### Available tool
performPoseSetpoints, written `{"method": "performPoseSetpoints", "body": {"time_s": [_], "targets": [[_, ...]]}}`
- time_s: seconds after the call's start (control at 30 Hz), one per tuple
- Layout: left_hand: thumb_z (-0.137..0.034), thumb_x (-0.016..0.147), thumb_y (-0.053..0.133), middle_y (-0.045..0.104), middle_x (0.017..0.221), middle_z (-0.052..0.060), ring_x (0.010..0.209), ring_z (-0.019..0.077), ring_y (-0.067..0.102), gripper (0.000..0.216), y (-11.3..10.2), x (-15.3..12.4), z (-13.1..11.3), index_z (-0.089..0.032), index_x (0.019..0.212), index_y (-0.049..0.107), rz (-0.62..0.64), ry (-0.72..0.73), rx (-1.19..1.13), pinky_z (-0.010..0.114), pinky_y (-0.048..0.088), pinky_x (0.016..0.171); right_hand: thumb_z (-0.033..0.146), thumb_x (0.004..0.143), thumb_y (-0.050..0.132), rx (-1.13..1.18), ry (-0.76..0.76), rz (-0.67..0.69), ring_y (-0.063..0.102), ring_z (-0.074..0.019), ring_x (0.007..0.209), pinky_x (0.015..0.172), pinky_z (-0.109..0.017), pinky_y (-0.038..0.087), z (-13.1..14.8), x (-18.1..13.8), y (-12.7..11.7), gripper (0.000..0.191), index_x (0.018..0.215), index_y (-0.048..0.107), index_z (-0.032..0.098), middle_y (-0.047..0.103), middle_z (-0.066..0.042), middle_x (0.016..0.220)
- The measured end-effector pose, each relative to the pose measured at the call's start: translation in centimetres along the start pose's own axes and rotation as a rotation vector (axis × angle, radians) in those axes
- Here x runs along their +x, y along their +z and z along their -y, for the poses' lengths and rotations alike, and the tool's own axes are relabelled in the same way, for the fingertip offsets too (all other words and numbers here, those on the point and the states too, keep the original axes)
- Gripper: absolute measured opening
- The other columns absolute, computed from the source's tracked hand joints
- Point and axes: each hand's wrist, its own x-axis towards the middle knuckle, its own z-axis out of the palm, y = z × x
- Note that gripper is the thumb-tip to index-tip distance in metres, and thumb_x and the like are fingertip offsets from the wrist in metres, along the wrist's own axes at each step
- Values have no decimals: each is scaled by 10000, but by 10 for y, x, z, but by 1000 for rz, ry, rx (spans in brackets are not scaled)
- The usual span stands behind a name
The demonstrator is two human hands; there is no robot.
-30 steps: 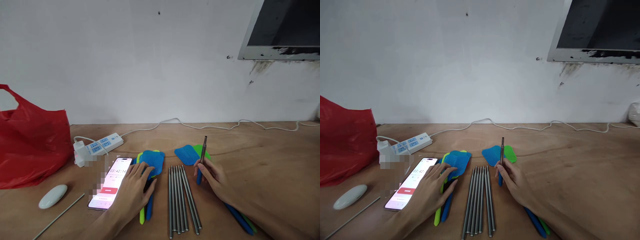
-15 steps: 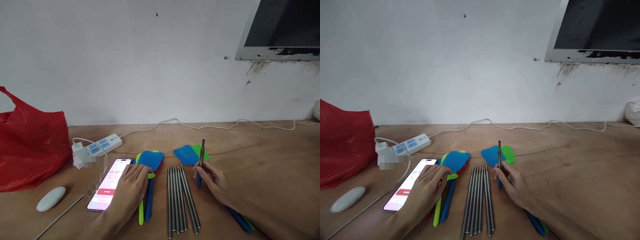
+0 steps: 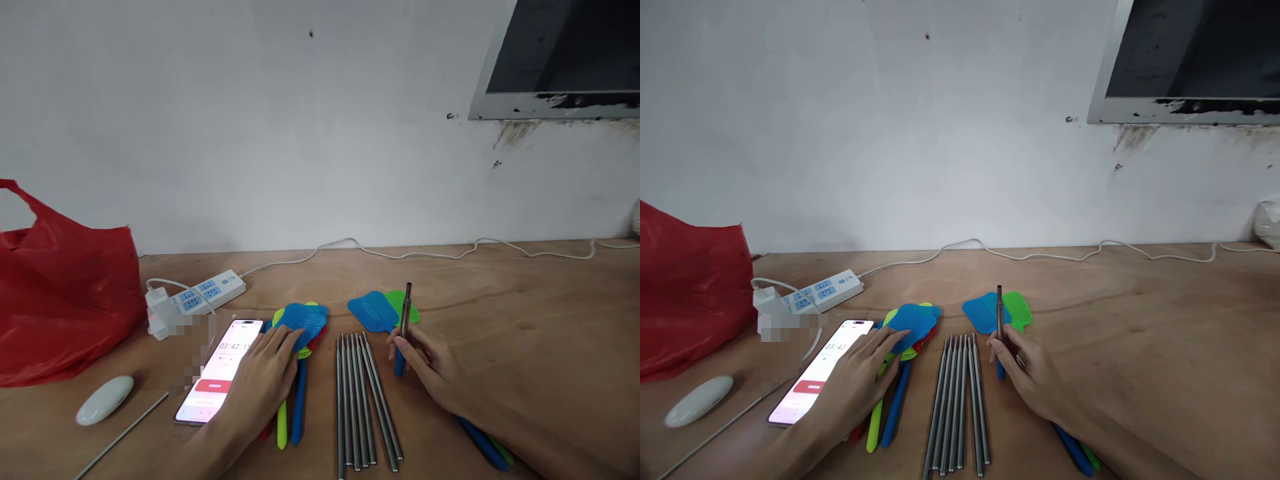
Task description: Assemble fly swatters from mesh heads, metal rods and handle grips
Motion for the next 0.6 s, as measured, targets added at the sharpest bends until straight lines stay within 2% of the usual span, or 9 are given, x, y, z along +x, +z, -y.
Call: {"method": "performPoseSetpoints", "body": {"time_s": [0.13,0.3,0.4,0.5,0.6], "targets": [[-148,923,462,692,1039,90,887,277,679,264,-1,0,0,-194,1103,650,6,-2,41,403,576,725,383,1005,467,8,-6,2,572,-164,642,606,-278,447,0,0,1,268,829,615,244,638,-15,752],[-92,900,453,720,1026,78,908,281,686,223,-2,0,0,-198,984,629,-18,29,10,433,571,778,379,1009,457,0,-21,1,575,-165,655,619,-277,453,-1,-1,3,281,818,611,241,630,-20,758],[-91,931,431,736,944,57,849,260,684,201,-6,0,-1,-211,949,591,-106,46,-55,413,555,763,369,1001,481,-25,-51,-56,575,-158,656,632,-269,460,0,-1,2,248,853,630,236,633,-18,763],[-76,945,473,742,946,31,835,221,675,174,-13,-2,-4,-225,955,563,-242,69,-205,382,523,800,376,999,483,10,-58,-146,555,-145,625,582,-252,445,1,-2,-1,222,932,638,232,618,-8,762],[-68,923,535,728,983,18,897,197,667,169,-18,-4,-9,-235,933,560,-319,-5,-440,343,507,823,403,999,472,66,-15,-189,510,-136,586,522,-238,399,0,-2,-1,243,968,638,229,534,20,684]]}}
